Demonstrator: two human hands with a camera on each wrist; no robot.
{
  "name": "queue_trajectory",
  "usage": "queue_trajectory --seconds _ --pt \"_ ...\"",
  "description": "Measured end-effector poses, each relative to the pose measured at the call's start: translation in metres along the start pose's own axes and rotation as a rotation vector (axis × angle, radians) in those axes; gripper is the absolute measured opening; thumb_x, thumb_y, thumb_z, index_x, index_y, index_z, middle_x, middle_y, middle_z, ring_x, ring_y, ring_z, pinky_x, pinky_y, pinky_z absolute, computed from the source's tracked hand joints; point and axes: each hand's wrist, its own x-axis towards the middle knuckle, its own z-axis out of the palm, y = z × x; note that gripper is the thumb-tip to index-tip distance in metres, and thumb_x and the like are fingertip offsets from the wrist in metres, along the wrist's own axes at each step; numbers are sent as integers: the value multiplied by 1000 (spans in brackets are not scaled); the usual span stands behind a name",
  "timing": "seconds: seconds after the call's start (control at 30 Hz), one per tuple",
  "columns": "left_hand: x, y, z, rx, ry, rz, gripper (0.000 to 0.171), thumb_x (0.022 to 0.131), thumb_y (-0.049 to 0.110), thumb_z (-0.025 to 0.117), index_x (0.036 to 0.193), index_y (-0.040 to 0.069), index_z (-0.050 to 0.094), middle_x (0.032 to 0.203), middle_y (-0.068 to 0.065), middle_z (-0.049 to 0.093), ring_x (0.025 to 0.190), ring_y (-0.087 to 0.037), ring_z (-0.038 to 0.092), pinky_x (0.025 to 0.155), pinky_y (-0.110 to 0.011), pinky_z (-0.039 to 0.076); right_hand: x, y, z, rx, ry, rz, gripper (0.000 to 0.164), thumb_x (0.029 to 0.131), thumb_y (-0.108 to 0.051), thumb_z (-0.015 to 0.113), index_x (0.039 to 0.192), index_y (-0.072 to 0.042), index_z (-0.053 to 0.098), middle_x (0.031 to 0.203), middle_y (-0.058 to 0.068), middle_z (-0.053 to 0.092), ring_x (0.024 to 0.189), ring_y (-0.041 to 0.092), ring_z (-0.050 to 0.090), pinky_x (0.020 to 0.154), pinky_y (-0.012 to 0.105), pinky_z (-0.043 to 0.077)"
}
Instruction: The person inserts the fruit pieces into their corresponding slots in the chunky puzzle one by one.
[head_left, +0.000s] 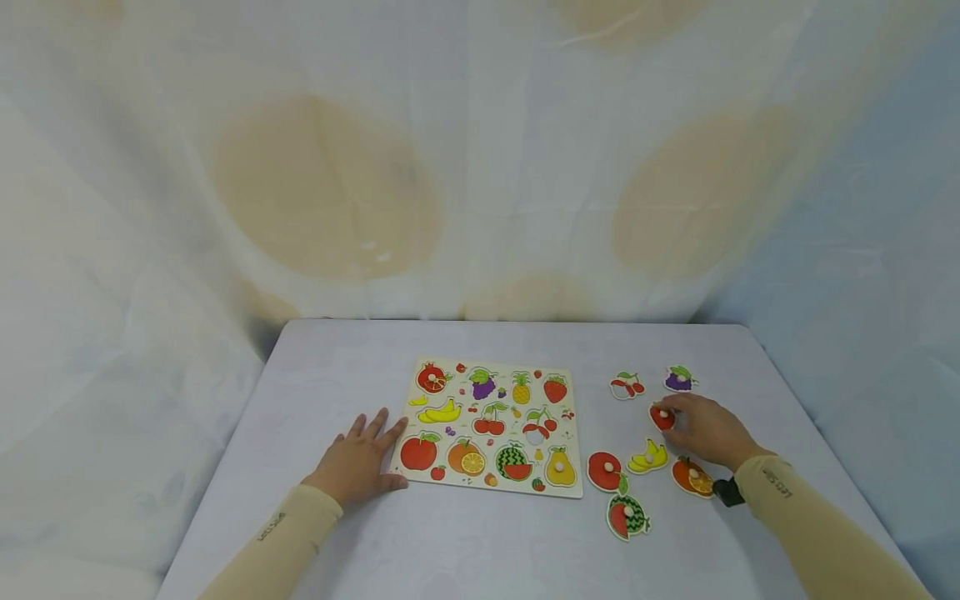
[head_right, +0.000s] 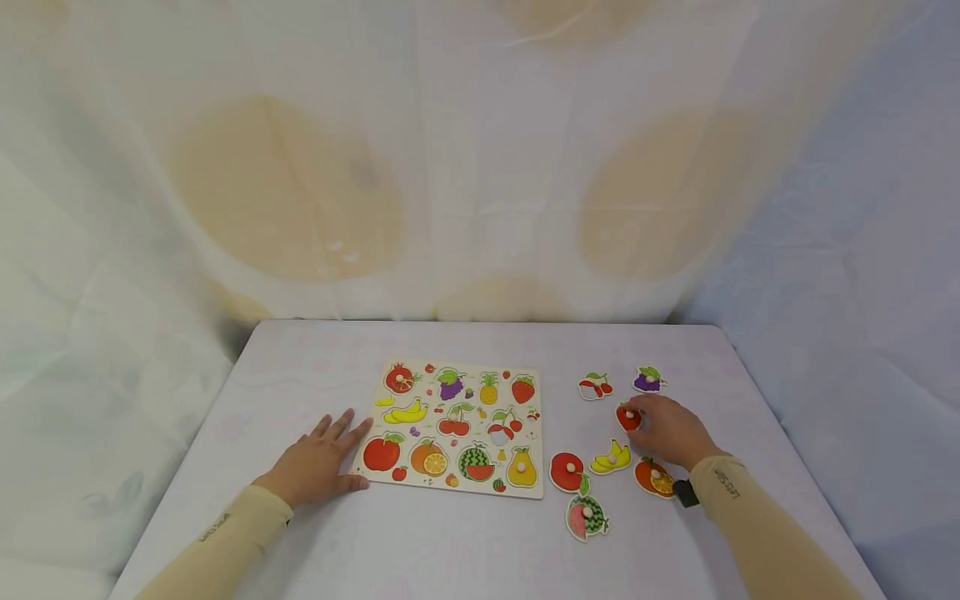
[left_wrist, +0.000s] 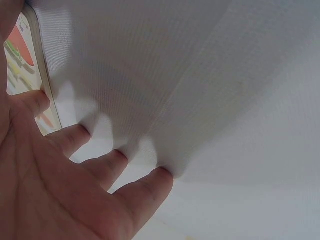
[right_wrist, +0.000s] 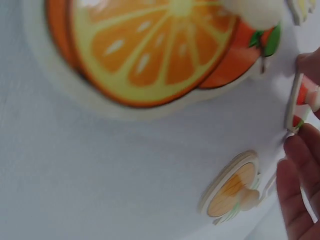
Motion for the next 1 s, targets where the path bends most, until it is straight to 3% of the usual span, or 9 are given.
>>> queue_trajectory --seconds 0.47,1.0 --pt "-1 1 -1 0 -5 -8 97 77 59 78 157 23 35 160 -16 29 142 -50 26 103 -68 35 3 5 6 -16 46 -24 55 78 -24 86 126 -7 67 125 21 61 110 40 58 92 61 49" --pt "-1 3 -3 -1 -7 -14 97 77 59 78 156 23 35 160 -16 30 142 -50 27 102 -68 36 6 4 4 -44 24 -30 56 79 -27 86 127 -5 67 123 20 64 113 42 58 95 61 47"
